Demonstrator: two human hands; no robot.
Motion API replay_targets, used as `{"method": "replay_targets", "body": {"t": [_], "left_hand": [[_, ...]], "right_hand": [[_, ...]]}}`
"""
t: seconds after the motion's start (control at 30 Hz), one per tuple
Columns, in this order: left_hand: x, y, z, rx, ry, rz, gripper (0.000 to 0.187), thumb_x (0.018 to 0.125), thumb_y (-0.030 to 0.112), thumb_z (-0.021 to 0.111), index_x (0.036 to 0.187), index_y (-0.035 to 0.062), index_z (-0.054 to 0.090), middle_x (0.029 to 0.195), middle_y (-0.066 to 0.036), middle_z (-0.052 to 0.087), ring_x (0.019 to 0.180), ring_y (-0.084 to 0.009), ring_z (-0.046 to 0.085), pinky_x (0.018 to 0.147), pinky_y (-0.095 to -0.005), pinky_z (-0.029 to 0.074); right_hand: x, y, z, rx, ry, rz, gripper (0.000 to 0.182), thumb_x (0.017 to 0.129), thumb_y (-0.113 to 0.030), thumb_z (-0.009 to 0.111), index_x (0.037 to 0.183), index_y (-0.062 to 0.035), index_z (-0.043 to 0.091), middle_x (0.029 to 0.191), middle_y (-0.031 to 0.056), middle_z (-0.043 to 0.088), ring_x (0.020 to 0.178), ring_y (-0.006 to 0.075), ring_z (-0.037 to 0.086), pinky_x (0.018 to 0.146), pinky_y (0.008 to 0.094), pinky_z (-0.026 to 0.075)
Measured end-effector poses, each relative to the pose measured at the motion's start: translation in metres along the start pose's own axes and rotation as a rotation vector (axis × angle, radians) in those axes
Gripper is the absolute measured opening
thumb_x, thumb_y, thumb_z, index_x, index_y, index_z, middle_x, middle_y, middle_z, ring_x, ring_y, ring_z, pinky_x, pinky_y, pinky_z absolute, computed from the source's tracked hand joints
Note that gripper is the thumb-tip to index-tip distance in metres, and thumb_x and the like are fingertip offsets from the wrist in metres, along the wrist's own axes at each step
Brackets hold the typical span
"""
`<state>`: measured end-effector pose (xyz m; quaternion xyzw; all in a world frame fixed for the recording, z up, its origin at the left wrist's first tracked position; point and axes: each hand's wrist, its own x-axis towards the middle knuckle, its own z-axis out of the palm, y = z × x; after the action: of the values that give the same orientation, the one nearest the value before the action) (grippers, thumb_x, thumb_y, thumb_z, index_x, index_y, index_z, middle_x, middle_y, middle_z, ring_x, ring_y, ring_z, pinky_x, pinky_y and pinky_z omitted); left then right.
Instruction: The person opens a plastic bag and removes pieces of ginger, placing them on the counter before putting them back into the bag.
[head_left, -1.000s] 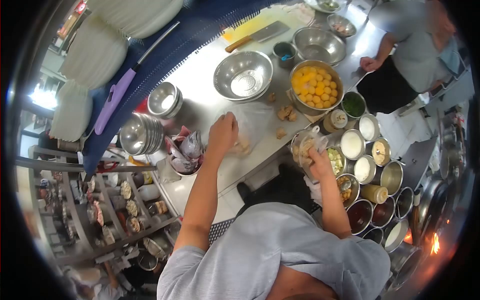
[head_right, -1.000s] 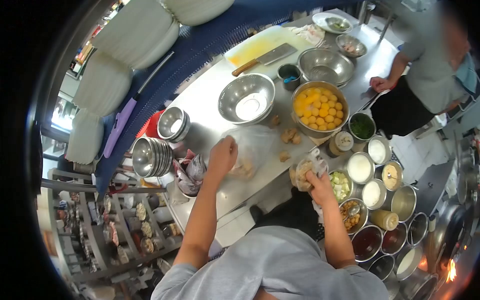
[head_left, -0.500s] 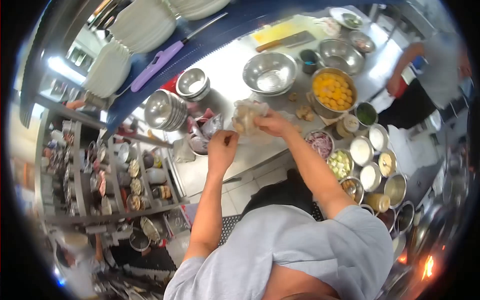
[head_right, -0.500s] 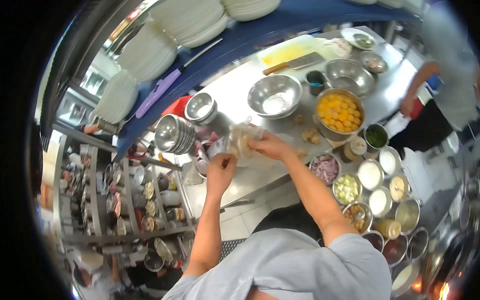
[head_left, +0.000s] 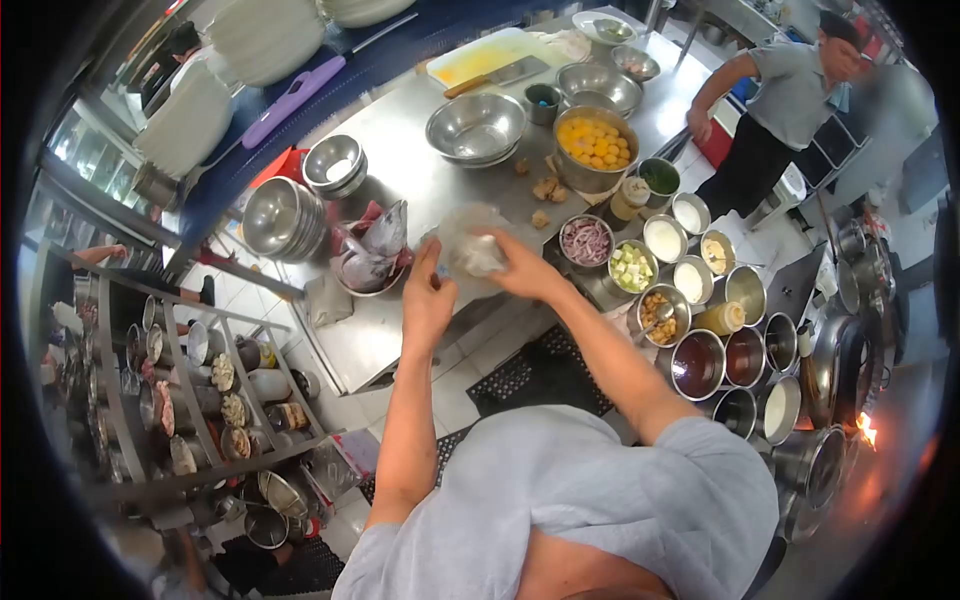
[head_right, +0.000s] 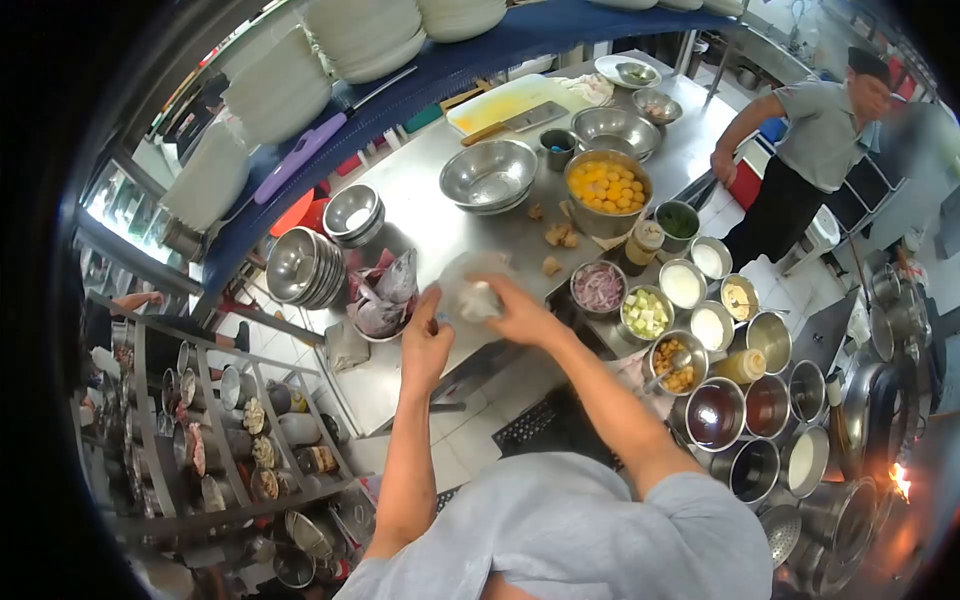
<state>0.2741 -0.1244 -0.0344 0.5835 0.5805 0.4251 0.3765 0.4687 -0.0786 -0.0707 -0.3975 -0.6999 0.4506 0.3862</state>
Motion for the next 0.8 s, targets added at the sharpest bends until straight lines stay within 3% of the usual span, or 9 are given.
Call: {"method": "replay_targets", "body": {"t": [0.17,0.4,0.5,0.53,0.6,0.63,0.67,0.73,0.8], "left_hand": [[0.002,-0.001,-0.010,-0.003,0.126,0.016,0.061,0.077,-0.004,0.052,0.138,-0.0027,0.047,0.144,-0.009,0.048,0.070,-0.0066,0.043,0.066,-0.0198,0.041],[0.013,-0.012,-0.027,0.031,0.309,-0.185,0.031,0.085,0.008,0.056,0.113,-0.0028,0.063,0.089,-0.013,0.069,0.073,-0.0135,0.062,0.068,-0.0278,0.047],[0.013,-0.008,-0.015,-0.263,0.422,-0.109,0.023,0.086,0.012,0.059,0.103,-0.0019,0.066,0.084,-0.011,0.068,0.071,-0.0146,0.062,0.070,-0.0308,0.049],[0.012,-0.004,-0.009,-0.130,0.368,-0.109,0.021,0.087,0.012,0.059,0.101,-0.0024,0.066,0.083,-0.010,0.068,0.073,-0.0147,0.063,0.070,-0.0310,0.049],[0.012,0.002,0.012,0.072,0.310,-0.037,0.024,0.088,0.014,0.062,0.103,-0.0033,0.066,0.087,-0.009,0.068,0.079,-0.0165,0.064,0.074,-0.0317,0.051],[0.009,0.001,0.022,0.146,0.313,0.038,0.027,0.088,0.016,0.065,0.107,-0.0037,0.066,0.092,-0.009,0.068,0.083,-0.0182,0.064,0.077,-0.0320,0.052],[0.000,0.006,0.022,-0.039,0.269,0.003,0.038,0.086,0.018,0.068,0.116,-0.0032,0.060,0.103,-0.012,0.066,0.093,-0.0207,0.063,0.085,-0.0327,0.050],[-0.022,0.005,0.019,-0.290,0.325,0.065,0.063,0.082,0.022,0.073,0.134,-0.0022,0.045,0.124,-0.016,0.057,0.113,-0.0250,0.057,0.097,-0.0345,0.045],[-0.043,-0.020,0.010,-0.048,0.476,0.212,0.085,0.079,0.025,0.077,0.144,-0.0003,0.028,0.139,-0.018,0.045,0.125,-0.0277,0.047,0.103,-0.0353,0.040]], "right_hand": [[0.055,-0.023,-0.021,-0.775,-0.275,-0.191,0.059,0.076,-0.024,0.072,0.130,-0.0077,0.053,0.123,0.0216,0.058,0.116,0.0369,0.054,0.099,0.0435,0.042],[0.054,-0.093,-0.092,-0.592,-0.261,-0.406,0.091,0.065,-0.036,0.082,0.142,-0.0068,0.042,0.140,0.0238,0.044,0.132,0.0393,0.040,0.108,0.0459,0.033],[0.041,-0.051,-0.070,-0.798,-0.018,-0.320,0.111,0.059,-0.039,0.086,0.149,-0.0056,0.030,0.146,0.0231,0.038,0.137,0.0394,0.033,0.113,0.0444,0.028],[0.049,-0.001,-0.052,-0.618,-0.144,-0.327,0.124,0.055,-0.042,0.088,0.153,-0.0113,0.018,0.152,0.0290,0.018,0.139,0.0450,0.023,0.112,0.0463,0.029],[0.062,0.059,-0.001,-0.312,-0.250,-0.178,0.110,0.063,-0.033,0.084,0.152,-0.0111,0.023,0.152,0.0265,0.023,0.138,0.0424,0.028,0.112,0.0433,0.029],[0.074,0.093,0.020,-0.290,-0.066,-0.240,0.078,0.073,-0.023,0.075,0.143,-0.0094,0.043,0.137,0.0259,0.048,0.125,0.0381,0.048,0.105,0.0396,0.038],[0.073,0.014,0.006,-0.264,-0.152,0.170,0.044,0.080,-0.015,0.063,0.122,-0.0050,0.061,0.112,0.0232,0.065,0.106,0.0349,0.062,0.094,0.0376,0.046],[0.077,0.005,0.000,-0.145,0.066,-0.047,0.034,0.078,-0.007,0.061,0.111,0.0018,0.065,0.103,0.0187,0.069,0.103,0.0286,0.064,0.091,0.0340,0.047],[0.078,-0.017,-0.013,-0.115,-0.168,-0.176,0.025,0.083,-0.012,0.064,0.105,0.0001,0.065,0.099,0.0141,0.069,0.098,0.0242,0.064,0.087,0.0331,0.047]]}}
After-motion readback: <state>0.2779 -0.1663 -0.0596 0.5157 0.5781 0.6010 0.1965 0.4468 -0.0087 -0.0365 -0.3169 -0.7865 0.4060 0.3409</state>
